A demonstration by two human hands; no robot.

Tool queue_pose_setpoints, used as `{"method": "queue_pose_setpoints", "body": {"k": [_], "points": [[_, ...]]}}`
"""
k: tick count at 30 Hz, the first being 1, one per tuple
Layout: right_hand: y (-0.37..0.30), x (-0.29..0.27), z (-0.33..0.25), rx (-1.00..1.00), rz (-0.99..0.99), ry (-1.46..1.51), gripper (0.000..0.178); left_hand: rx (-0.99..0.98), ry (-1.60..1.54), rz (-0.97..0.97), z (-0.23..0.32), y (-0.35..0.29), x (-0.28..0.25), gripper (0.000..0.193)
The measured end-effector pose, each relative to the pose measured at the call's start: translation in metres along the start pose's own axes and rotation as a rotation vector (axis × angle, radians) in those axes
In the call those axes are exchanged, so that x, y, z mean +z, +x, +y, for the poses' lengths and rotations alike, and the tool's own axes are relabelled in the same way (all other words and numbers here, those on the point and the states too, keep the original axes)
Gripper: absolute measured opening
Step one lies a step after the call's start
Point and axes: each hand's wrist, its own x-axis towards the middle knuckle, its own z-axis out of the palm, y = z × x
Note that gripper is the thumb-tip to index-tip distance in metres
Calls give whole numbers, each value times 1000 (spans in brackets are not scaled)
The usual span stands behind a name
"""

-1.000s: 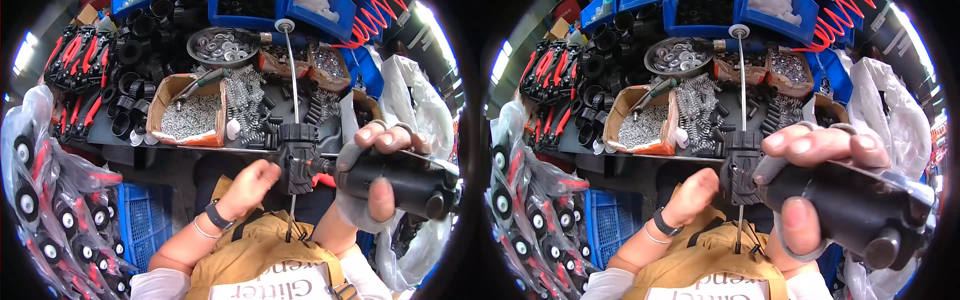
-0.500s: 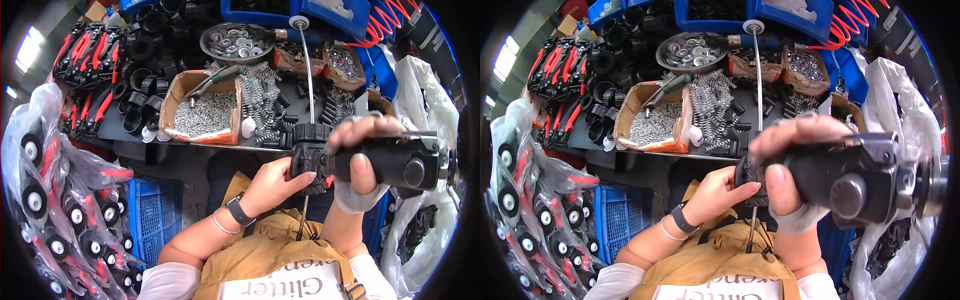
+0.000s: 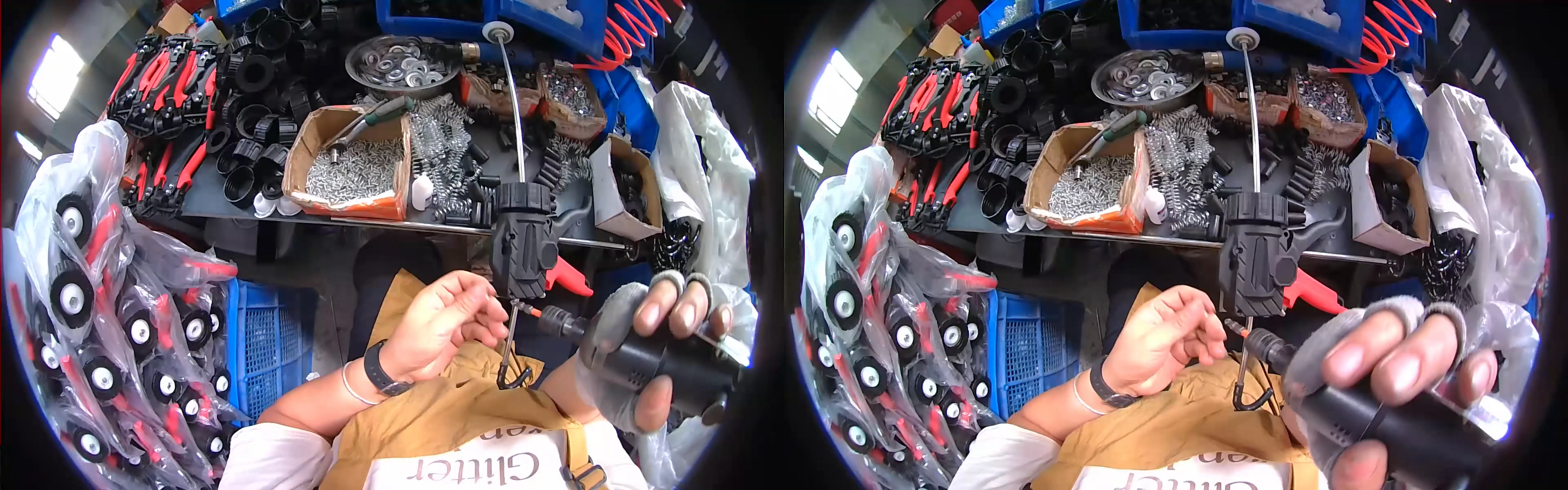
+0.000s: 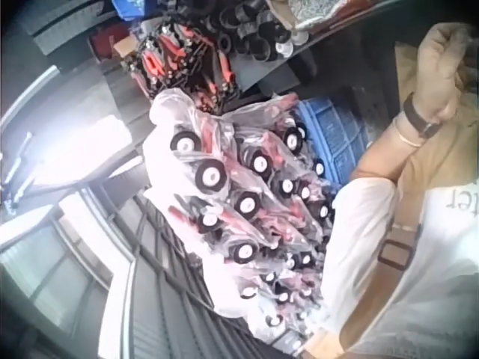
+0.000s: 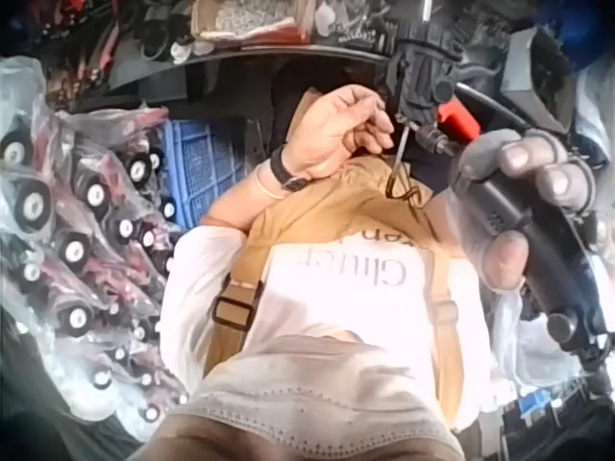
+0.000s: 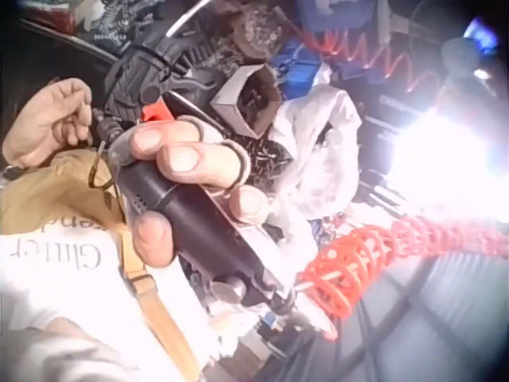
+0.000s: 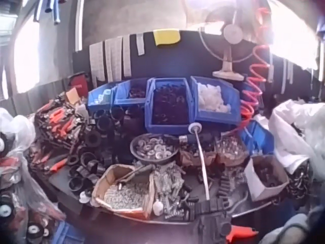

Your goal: The person assembles caulking guns by fitting internal components, applying lubricant, tightening screws with a power screwdriver, and attaching the barrel tube. The person then inserts the completed caulking gun into a plastic bag, places it onto a pile, and begins assembling another.

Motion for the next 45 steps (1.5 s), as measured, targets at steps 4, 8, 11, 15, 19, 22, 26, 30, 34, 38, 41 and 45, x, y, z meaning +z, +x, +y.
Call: {"method": "queue_pose_setpoints", "body": {"k": [4, 8, 11, 15, 19, 22, 26, 30, 34, 38, 41, 45], "points": [[-9, 10, 5, -65, 58, 36, 69, -3, 63, 110, -8, -3, 12, 15], [-9, 7, 0, -42, -24, 33, 69, -57, 45, 84, -11, -5, 13, 16], [-13, 4, -3, -44, -16, 2, 69, -103, -64, 1, -16, -5, 16, 19], [-15, 8, -4, -24, 0, 9, 71, -98, -56, 22, -22, -5, 22, 21], [-13, 3, 0, -60, -71, -11, 72, -52, -22, 9, -30, -4, 23, 22], [-16, 1, 6, -74, -26, 31, 70, 38, 83, 58, -39, -1, 24, 22], [-4, -11, -1, -6, -73, 20, 69, 21, -261, 247, -10, 3, 16, 23], [23, -46, 16, -2, -35, 26, 64, 358, -225, 436, 15, 3, -60, 19], [48, -61, 42, -34, -76, -223, 61, 460, -27, 398, 16, 20, -6, 25], [50, -50, 63, 59, 4, -304, 58, 348, 166, 208, 4, 43, 27, 18], [39, -52, 82, 97, 81, -323, 54, 283, 197, 157, 1, 50, 16, 17], [32, -66, 90, 127, -6, -66, 54, 260, 95, 24, 5, 51, 16, 14]]}}
